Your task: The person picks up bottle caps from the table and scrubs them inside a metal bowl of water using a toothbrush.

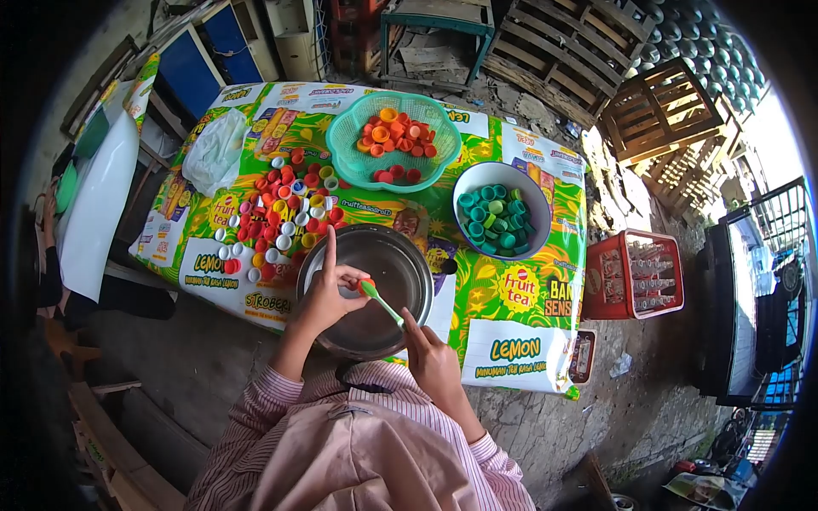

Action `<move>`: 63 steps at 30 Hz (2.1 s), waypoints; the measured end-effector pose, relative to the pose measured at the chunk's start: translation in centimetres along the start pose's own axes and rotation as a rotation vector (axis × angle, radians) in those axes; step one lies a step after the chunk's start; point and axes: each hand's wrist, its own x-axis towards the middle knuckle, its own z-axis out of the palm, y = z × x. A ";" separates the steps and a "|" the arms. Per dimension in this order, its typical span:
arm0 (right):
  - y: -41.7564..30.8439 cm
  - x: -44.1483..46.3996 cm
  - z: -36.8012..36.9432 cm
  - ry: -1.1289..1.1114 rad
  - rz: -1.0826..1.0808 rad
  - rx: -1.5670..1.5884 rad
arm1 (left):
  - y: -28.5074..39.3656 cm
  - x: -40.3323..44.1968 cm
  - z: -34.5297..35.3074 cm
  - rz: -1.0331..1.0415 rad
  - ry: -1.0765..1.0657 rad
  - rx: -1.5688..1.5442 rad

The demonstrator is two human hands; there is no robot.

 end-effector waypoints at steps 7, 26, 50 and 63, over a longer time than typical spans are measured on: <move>0.7 0.3 0.4 0.080 0.004 -0.028 | 0.1 0.3 -0.1 0.007 -0.012 -0.008; 0.6 -0.9 1.7 0.080 -0.055 0.066 | -0.7 -0.9 0.1 0.026 0.062 0.005; -0.2 -1.0 -0.4 -0.051 0.159 -0.328 | -0.3 -1.3 -0.4 0.189 -0.123 0.657; 0.2 -1.0 0.9 0.099 0.162 -0.172 | -1.1 -1.0 -1.1 0.212 -0.205 0.349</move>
